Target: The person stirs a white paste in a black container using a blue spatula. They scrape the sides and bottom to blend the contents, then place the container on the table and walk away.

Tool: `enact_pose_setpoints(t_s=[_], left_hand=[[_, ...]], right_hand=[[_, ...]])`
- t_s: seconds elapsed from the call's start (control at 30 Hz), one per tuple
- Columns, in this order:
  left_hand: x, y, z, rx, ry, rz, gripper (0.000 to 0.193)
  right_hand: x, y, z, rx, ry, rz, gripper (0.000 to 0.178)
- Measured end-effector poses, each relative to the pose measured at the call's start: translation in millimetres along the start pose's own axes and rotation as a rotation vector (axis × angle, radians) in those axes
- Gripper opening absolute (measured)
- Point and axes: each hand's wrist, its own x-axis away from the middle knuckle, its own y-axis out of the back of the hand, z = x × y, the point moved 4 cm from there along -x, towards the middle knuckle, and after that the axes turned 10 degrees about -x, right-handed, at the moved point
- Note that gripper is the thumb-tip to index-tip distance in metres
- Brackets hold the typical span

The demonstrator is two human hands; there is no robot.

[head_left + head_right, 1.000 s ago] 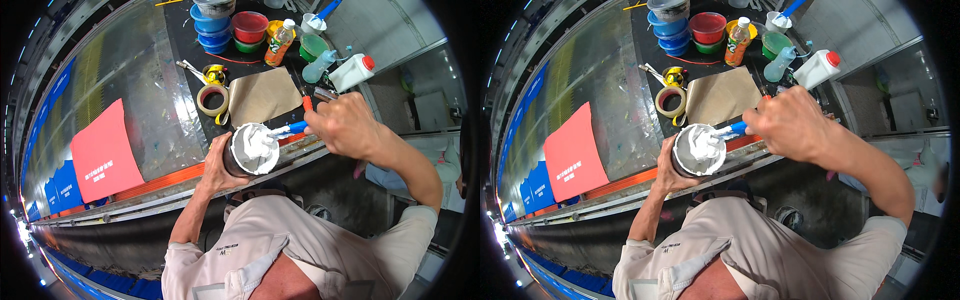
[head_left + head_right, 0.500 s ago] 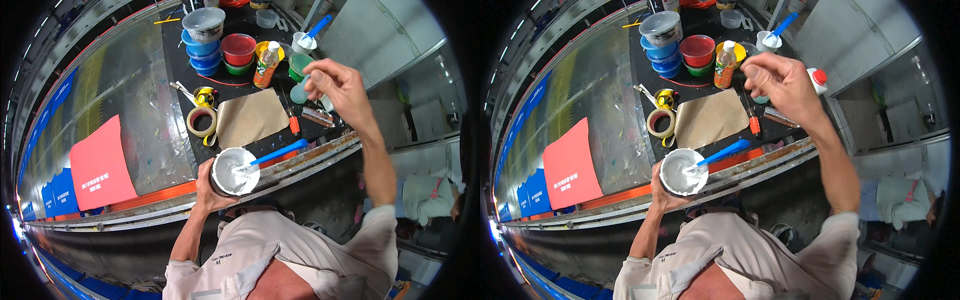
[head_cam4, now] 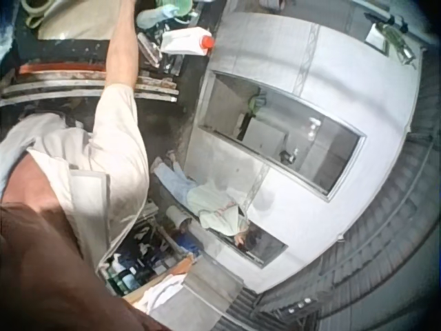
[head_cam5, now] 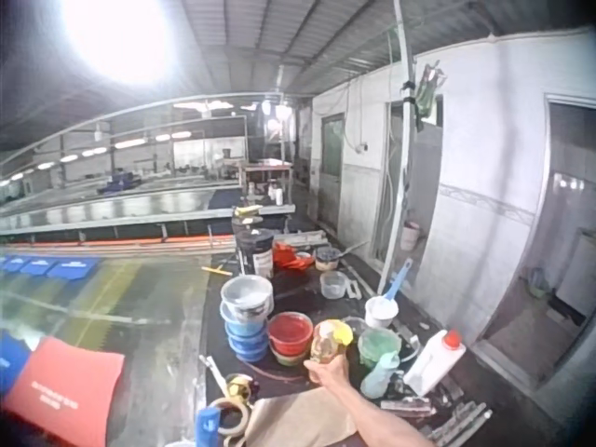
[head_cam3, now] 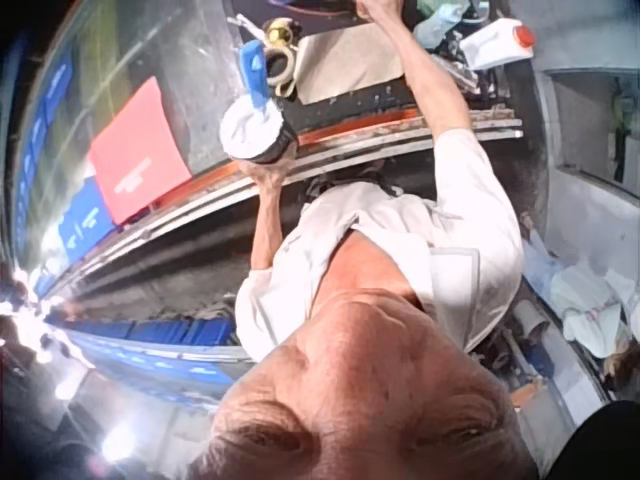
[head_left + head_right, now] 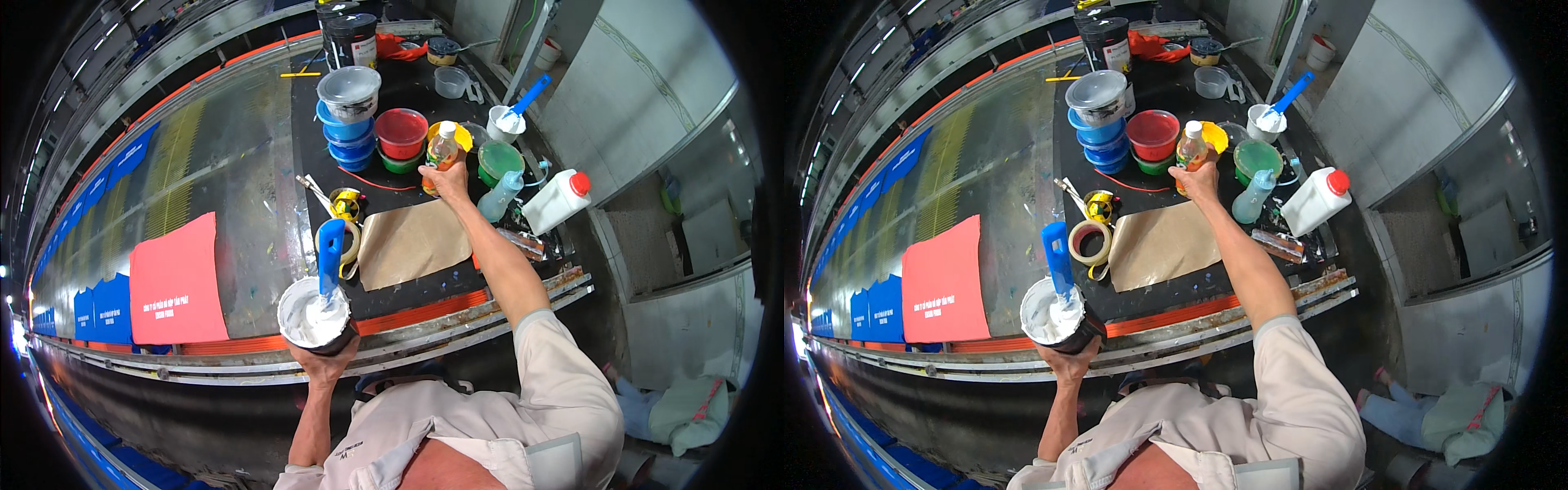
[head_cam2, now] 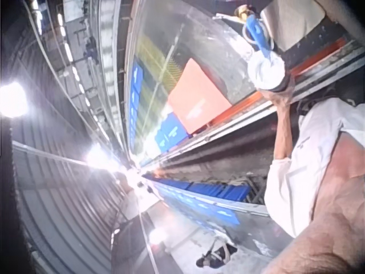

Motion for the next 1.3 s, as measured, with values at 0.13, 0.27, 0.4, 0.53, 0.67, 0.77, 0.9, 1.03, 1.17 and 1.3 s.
enact_pose_setpoints(t_s=[0.13,0.27,0.4,0.53,0.67,0.77,0.9,1.03,1.17,1.3], left_hand=[[-0.6,-4.8,8.7,-0.047,0.005,-0.066,0.096],[-8.4,-13.3,13.1,0.004,0.017,-0.088,0.1],[-15.1,-19.1,11.8,0.065,0.085,-0.092,0.106],[-26.2,-27.3,4.0,0.035,0.006,-0.094,0.105],[-24.7,-37.1,2.5,0.038,-0.026,-0.074,0.104],[-21.5,-46.9,-3.1,0.053,-0.057,-0.047,0.106],[-15.0,-56.0,-14.6,0.007,-0.145,-0.038,0.109],[-9.4,-63.5,-20.6,0.044,-0.188,-0.041,0.112],[-4.1,-70.8,-22.1,0.037,-0.253,-0.05,0.118],[7.3,-74.9,-17.0,0.026,-0.248,-0.039,0.119]], right_hand=[[1.2,3.9,5.1,0.072,-0.02,0.069,0.072],[32.2,20.1,35.7,0.105,0.157,0.161,0.072],[82.6,43.6,91.5,0.13,0.164,0.474,0.077],[128.8,71.4,144.6,0.324,0.186,0.745,0.084],[151.5,94.8,184.4,0.413,0.265,0.794,0.078],[157.9,106.9,208.1,0.544,0.313,0.768,0.077],[161.0,109.8,237.6,0.715,0.377,0.819,0.072],[163.8,111.1,259.5,0.806,0.452,0.832,0.076],[166.9,108.5,278.5,0.992,0.551,0.856,0.074],[167.3,102.7,290.8,1.082,0.619,0.927,0.067]])
